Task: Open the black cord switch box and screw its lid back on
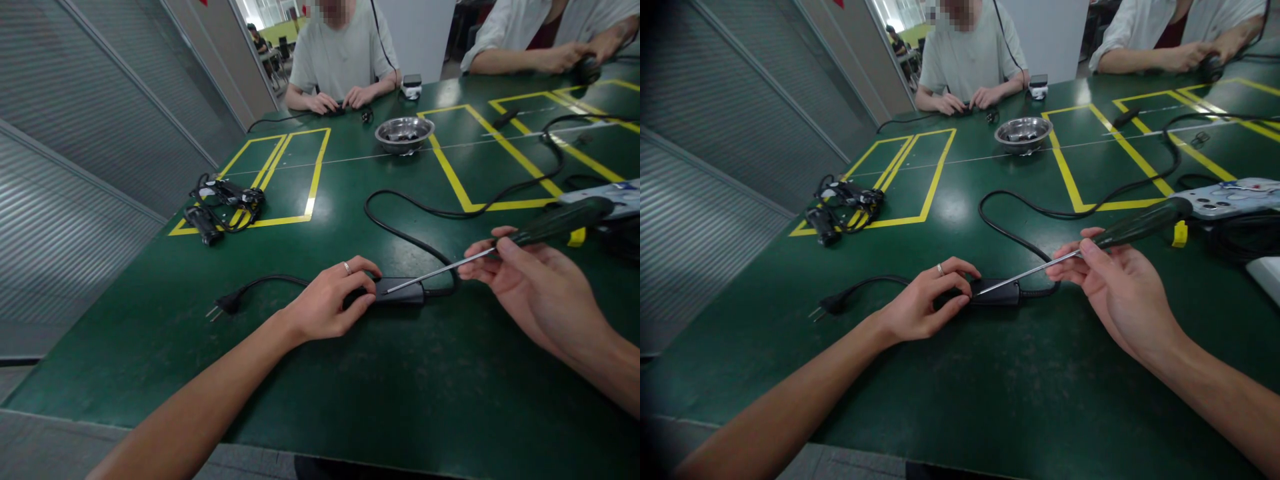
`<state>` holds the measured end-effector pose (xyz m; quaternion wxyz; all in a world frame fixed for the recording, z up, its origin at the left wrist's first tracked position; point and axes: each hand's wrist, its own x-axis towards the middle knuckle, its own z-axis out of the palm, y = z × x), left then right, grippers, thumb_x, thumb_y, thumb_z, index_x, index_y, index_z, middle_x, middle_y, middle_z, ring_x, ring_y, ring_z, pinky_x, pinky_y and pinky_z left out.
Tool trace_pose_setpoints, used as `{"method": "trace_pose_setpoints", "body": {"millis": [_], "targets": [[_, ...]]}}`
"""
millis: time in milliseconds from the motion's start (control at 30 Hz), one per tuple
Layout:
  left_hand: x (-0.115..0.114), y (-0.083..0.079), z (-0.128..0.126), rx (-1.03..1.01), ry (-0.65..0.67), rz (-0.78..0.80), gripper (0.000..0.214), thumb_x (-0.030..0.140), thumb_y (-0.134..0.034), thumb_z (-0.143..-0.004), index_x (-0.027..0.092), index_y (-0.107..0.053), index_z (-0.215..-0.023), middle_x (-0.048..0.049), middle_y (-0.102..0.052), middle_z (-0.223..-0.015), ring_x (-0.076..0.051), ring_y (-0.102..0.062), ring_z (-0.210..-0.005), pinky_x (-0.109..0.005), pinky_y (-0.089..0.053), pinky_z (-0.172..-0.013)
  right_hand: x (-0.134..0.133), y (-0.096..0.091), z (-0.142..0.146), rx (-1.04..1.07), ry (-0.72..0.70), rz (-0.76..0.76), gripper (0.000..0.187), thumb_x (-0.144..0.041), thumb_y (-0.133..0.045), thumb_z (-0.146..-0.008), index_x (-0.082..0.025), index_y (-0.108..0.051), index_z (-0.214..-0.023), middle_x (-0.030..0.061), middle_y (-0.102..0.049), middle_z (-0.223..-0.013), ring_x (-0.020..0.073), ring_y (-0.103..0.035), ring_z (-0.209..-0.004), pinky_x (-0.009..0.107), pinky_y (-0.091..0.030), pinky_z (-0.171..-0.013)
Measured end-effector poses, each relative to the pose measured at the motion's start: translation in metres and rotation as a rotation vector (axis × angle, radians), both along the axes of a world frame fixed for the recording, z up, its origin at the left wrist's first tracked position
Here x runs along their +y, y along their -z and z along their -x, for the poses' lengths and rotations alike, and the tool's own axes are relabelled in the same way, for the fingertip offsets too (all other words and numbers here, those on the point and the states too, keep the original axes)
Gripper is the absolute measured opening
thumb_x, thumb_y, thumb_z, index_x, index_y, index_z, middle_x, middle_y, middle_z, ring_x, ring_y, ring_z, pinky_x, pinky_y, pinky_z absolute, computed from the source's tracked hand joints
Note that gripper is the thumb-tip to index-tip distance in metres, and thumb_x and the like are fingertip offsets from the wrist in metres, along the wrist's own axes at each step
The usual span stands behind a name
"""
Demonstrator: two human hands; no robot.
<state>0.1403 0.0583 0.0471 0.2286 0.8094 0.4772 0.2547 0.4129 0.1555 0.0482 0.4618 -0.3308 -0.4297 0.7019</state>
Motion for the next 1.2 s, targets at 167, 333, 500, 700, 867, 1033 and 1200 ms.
{"method": "trace_pose_setpoints", "body": {"millis": [167, 333, 500, 700, 867, 1033, 1200], "targets": [[-0.0002, -0.0002, -0.0018, -0.031, -0.005, 0.022, 0.009, 0.021, -0.05, -0.092, 0.017, -0.056, -0.096, -0.0103, -0.053, -0.123, -0.022, -0.055, -0.109, -0.039, -0.046, -0.094, -0.0028, -0.0015, -0.0003, -0.004, 0.001, -0.033, 0.015, -0.023, -0.058, -0.088, -0.027, -0.064, -0.101, 0.0015, -0.068, -0.094, 0.0149, -0.067, -0.088, 0.032, -0.06, -0.077], [0.0011, 0.0008, -0.0008, -0.064, -0.005, 0.015, 0.011, 0.017, -0.046, -0.094, 0.017, -0.056, -0.098, -0.0109, -0.054, -0.122, -0.021, -0.055, -0.109, -0.039, -0.047, -0.094, -0.0052, -0.0033, -0.0007, -0.008, 0.02, -0.04, 0.015, -0.022, -0.058, -0.088, -0.027, -0.063, -0.102, 0.0019, -0.069, -0.095, 0.0147, -0.068, -0.087, 0.031, -0.06, -0.079], [0.0023, 0.0003, 0.0005, -0.077, 0.011, 0.023, 0.013, 0.016, -0.046, -0.094, 0.017, -0.057, -0.099, -0.011, -0.054, -0.122, -0.021, -0.055, -0.11, -0.039, -0.047, -0.095, -0.0058, -0.0042, -0.0011, -0.008, 0.006, -0.049, 0.017, -0.022, -0.058, -0.088, -0.027, -0.064, -0.103, 0.0021, -0.069, -0.094, 0.0147, -0.068, -0.086, 0.032, -0.06, -0.078], [0.0034, -0.0006, 0.0016, -0.128, 0.015, 0.06, 0.012, 0.014, -0.048, -0.093, 0.016, -0.059, -0.095, -0.0101, -0.054, -0.121, -0.02, -0.055, -0.111, -0.038, -0.047, -0.095, -0.0057, -0.0044, -0.0014, -0.003, 0.017, -0.065, 0.017, -0.021, -0.058, -0.088, -0.027, -0.065, -0.103, 0.0016, -0.069, -0.091, 0.0148, -0.068, -0.087, 0.031, -0.06, -0.078], [0.0039, -0.0005, 0.0026, -0.124, 0.018, 0.072, 0.011, 0.014, -0.05, -0.091, 0.016, -0.06, -0.095, -0.0104, -0.054, -0.121, -0.02, -0.054, -0.11, -0.039, -0.046, -0.096, -0.005, -0.0027, -0.0023, -0.01, 0.014, -0.077, 0.018, -0.022, -0.059, -0.088, -0.028, -0.065, -0.103, 0.0008, -0.069, -0.091, 0.0149, -0.068, -0.085, 0.032, -0.06, -0.078], [0.0042, 0.0014, 0.0025, -0.115, 0.012, 0.038, 0.009, 0.013, -0.053, -0.088, 0.016, -0.06, -0.094, -0.01, -0.055, -0.12, -0.02, -0.055, -0.11, -0.039, -0.046, -0.096, -0.0062, -0.003, -0.0024, -0.019, 0.014, -0.08, 0.018, -0.021, -0.058, -0.088, -0.027, -0.064, -0.104, 0.0016, -0.07, -0.093, 0.015, -0.068, -0.086, 0.032, -0.06, -0.079], [0.0034, 0.0035, 0.0022, -0.11, 0.011, 0.032, 0.029, 0.014, -0.054, -0.085, 0.017, -0.054, -0.114, -0.011, -0.055, -0.123, -0.022, -0.055, -0.111, -0.041, -0.048, -0.096, -0.0071, -0.0054, -0.003, -0.03, 0.015, -0.099, 0.019, -0.022, -0.058, -0.088, -0.027, -0.063, -0.105, 0.0021, -0.07, -0.092, 0.0153, -0.068, -0.084, 0.032, -0.06, -0.08]]}}
